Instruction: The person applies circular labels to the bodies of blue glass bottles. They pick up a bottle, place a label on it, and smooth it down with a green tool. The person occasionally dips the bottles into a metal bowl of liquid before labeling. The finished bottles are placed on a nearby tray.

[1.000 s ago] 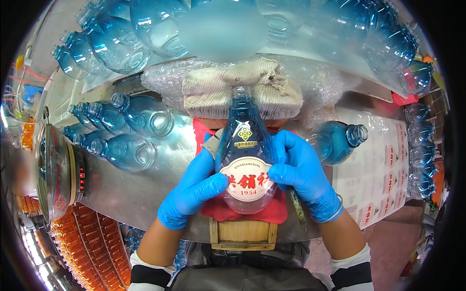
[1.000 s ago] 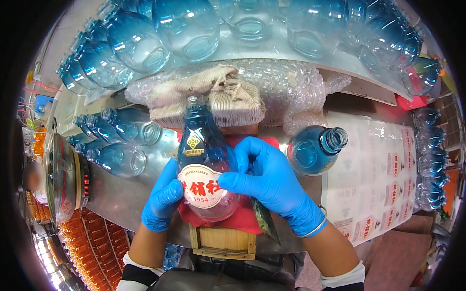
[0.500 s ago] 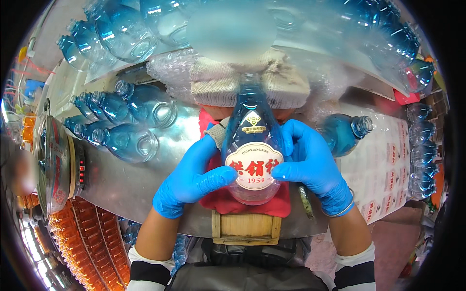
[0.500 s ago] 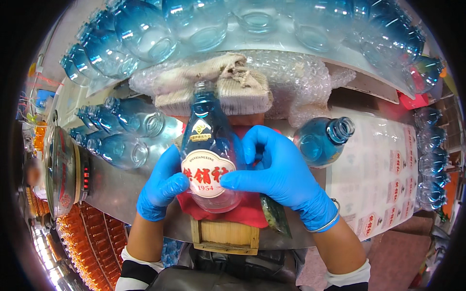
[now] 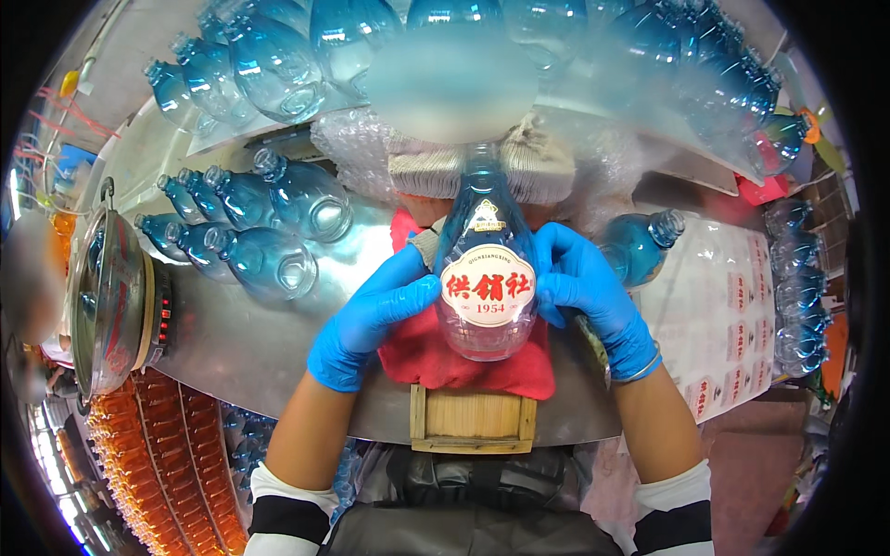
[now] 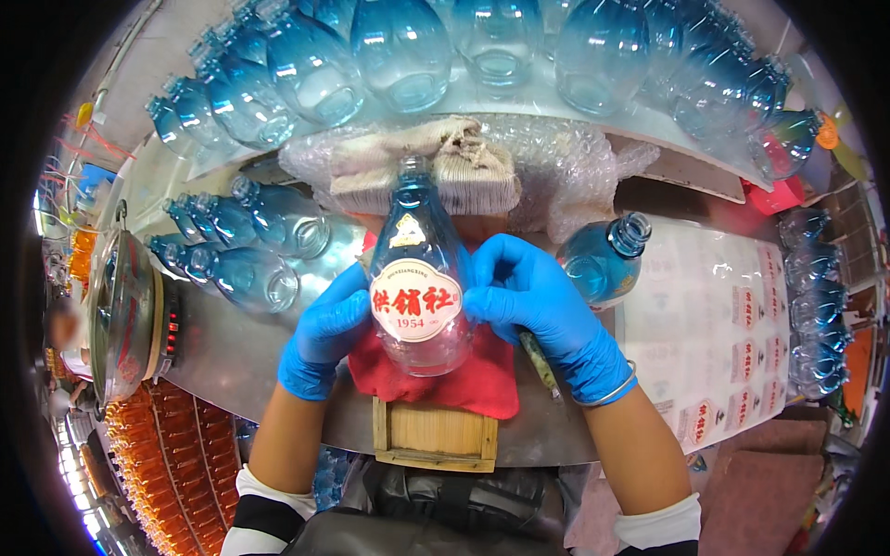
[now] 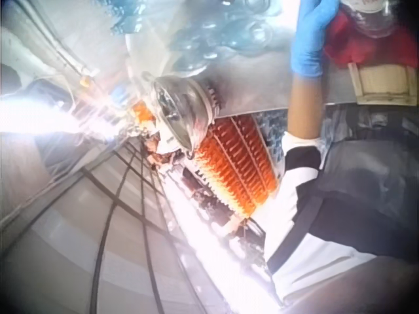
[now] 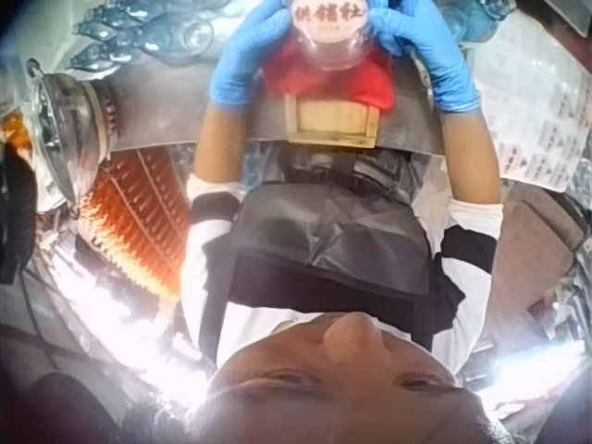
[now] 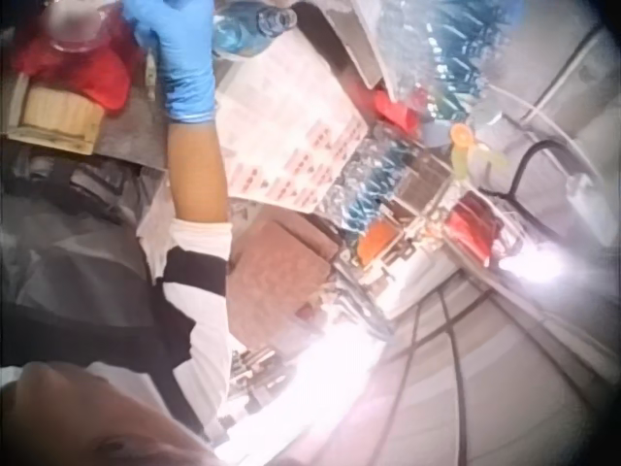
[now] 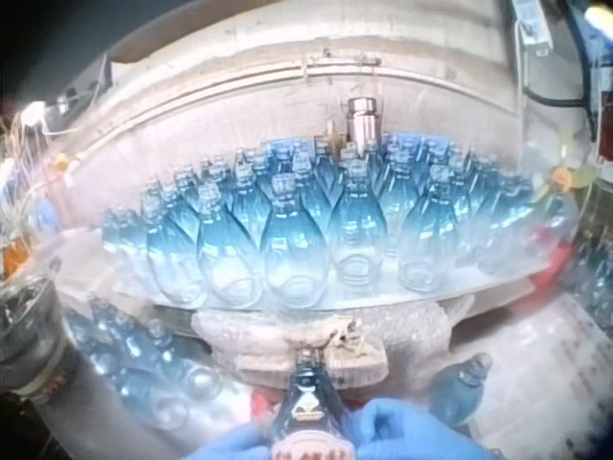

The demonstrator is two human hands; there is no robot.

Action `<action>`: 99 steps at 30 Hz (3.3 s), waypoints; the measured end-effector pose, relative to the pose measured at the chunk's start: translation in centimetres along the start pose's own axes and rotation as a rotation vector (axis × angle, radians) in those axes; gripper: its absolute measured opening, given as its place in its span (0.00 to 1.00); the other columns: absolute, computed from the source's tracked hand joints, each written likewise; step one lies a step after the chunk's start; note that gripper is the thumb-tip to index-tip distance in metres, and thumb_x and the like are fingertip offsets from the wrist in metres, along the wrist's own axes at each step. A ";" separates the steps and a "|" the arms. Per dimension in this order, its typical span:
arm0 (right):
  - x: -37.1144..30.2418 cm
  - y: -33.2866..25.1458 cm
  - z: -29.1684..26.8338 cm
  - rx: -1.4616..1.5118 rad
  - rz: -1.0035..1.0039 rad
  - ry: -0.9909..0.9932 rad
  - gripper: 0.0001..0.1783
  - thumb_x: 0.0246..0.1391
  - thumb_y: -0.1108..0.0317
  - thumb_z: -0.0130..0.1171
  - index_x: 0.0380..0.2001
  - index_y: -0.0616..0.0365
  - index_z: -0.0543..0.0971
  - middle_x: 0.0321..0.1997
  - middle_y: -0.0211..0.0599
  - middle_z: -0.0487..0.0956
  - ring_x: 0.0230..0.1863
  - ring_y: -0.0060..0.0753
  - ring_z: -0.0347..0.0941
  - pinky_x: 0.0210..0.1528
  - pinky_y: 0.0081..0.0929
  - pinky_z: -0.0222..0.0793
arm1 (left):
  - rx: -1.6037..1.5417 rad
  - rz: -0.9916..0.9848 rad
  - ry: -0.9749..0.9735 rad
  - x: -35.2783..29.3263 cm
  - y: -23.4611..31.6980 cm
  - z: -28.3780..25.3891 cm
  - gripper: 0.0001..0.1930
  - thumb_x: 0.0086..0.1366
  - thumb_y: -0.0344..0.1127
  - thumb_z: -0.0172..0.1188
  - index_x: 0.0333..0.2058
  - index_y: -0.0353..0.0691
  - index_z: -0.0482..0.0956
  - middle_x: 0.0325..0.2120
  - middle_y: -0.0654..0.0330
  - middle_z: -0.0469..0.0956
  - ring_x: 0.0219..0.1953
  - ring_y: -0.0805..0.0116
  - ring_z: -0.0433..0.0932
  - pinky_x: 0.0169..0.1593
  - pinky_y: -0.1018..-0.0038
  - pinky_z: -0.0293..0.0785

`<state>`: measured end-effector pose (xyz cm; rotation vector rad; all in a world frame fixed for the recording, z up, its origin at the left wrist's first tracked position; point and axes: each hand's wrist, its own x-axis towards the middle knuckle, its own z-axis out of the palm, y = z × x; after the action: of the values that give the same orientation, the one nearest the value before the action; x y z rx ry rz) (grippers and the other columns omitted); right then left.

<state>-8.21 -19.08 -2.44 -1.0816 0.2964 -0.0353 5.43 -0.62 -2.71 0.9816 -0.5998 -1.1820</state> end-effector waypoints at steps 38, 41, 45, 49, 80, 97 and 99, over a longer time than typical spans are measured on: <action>-3.0 -2.0 4.8 -0.330 -0.386 0.797 0.11 0.45 0.72 0.64 0.32 0.61 0.73 0.30 0.28 0.75 0.32 0.16 0.70 0.34 0.16 0.67 | 0.445 0.056 0.352 0.7 -0.8 3.3 0.23 0.68 0.44 0.42 0.55 0.35 0.59 0.48 0.54 0.70 0.48 0.67 0.71 0.52 0.72 0.68; -3.7 -2.5 5.2 -0.523 -0.362 0.648 0.12 0.45 0.72 0.64 0.33 0.61 0.73 0.31 0.29 0.76 0.32 0.17 0.71 0.35 0.16 0.68 | 0.341 0.133 0.402 1.2 -1.2 3.5 0.24 0.65 0.43 0.46 0.53 0.31 0.62 0.44 0.48 0.67 0.47 0.59 0.64 0.54 0.68 0.58; -3.0 -1.1 4.4 -0.418 -0.334 0.701 0.12 0.45 0.72 0.64 0.34 0.61 0.73 0.33 0.31 0.76 0.33 0.18 0.71 0.37 0.18 0.68 | 0.424 0.250 0.459 1.2 -1.9 3.5 0.21 0.66 0.42 0.44 0.49 0.31 0.65 0.38 0.46 0.70 0.42 0.53 0.65 0.51 0.65 0.59; -2.9 -0.8 4.2 -0.293 -0.313 0.734 0.13 0.47 0.75 0.61 0.37 0.61 0.72 0.35 0.31 0.75 0.36 0.20 0.70 0.39 0.18 0.67 | 0.606 0.278 0.452 0.8 -1.3 3.4 0.17 0.68 0.42 0.43 0.40 0.30 0.68 0.34 0.45 0.70 0.38 0.50 0.68 0.44 0.65 0.63; -2.7 -6.0 4.9 -0.861 -0.693 0.548 0.09 0.42 0.78 0.60 0.31 0.61 0.75 0.28 0.29 0.73 0.32 0.20 0.69 0.35 0.17 0.65 | 1.308 0.368 0.436 -2.1 -0.4 5.0 0.50 0.41 0.66 0.63 0.58 0.40 0.60 0.57 0.47 0.59 0.53 0.56 0.68 0.59 0.38 0.23; -2.9 -6.4 6.8 -1.199 -0.818 0.463 0.13 0.41 0.75 0.63 0.35 0.59 0.77 0.32 0.30 0.76 0.30 0.22 0.71 0.30 0.19 0.67 | 1.071 0.364 0.534 -2.5 -2.3 5.5 0.54 0.42 0.60 0.66 0.59 0.30 0.53 0.49 0.52 0.71 0.49 0.57 0.72 0.60 0.42 0.21; -3.6 -6.4 7.7 -1.576 -0.948 0.309 0.15 0.37 0.75 0.64 0.34 0.57 0.78 0.34 0.31 0.76 0.29 0.24 0.70 0.27 0.20 0.65 | 1.082 0.356 0.552 -2.5 -2.6 5.5 0.53 0.42 0.59 0.66 0.59 0.29 0.53 0.48 0.53 0.71 0.51 0.58 0.71 0.60 0.43 0.19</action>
<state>-8.96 -14.89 7.28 -2.7160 -0.0047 -0.9540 -1.13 -0.16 -2.15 1.9174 -0.9241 -0.1550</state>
